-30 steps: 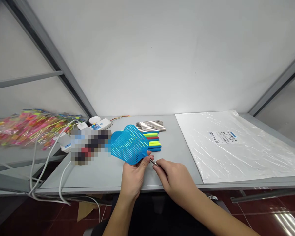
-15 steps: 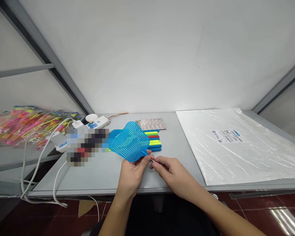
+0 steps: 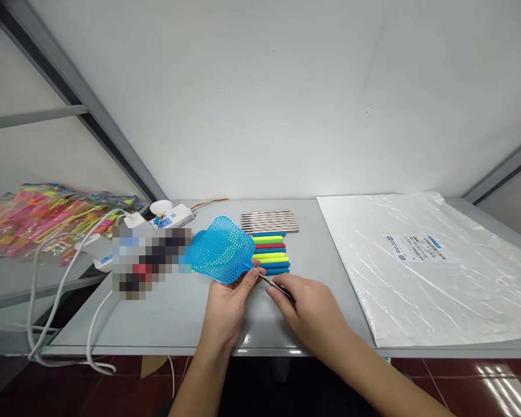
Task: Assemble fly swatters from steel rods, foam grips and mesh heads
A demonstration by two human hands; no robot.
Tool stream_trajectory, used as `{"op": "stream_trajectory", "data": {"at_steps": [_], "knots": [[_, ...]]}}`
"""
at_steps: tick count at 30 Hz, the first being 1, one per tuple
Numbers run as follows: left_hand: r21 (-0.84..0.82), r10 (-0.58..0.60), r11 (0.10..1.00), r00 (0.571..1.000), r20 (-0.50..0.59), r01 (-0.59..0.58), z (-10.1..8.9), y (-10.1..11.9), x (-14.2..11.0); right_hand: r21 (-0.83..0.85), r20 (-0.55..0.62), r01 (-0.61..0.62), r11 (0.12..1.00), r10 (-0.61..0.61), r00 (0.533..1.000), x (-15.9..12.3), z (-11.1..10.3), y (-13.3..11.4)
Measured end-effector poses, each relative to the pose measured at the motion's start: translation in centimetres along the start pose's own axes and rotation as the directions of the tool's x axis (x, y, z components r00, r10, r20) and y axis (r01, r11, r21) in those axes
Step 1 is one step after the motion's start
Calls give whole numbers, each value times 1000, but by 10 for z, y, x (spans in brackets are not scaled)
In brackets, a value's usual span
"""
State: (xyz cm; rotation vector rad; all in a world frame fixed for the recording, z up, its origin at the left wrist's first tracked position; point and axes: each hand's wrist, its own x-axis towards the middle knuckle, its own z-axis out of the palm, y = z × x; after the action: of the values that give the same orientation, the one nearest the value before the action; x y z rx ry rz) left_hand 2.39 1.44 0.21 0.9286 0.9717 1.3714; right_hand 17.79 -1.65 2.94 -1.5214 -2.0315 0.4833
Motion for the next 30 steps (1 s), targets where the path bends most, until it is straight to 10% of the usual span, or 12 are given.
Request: {"op": "stream_trajectory", "data": {"at_steps": [30], "knots": [[-40,27,999,996,90,-23,24,17,-53,118,2,148,982,-150,989,-22,-21,-23]]}}
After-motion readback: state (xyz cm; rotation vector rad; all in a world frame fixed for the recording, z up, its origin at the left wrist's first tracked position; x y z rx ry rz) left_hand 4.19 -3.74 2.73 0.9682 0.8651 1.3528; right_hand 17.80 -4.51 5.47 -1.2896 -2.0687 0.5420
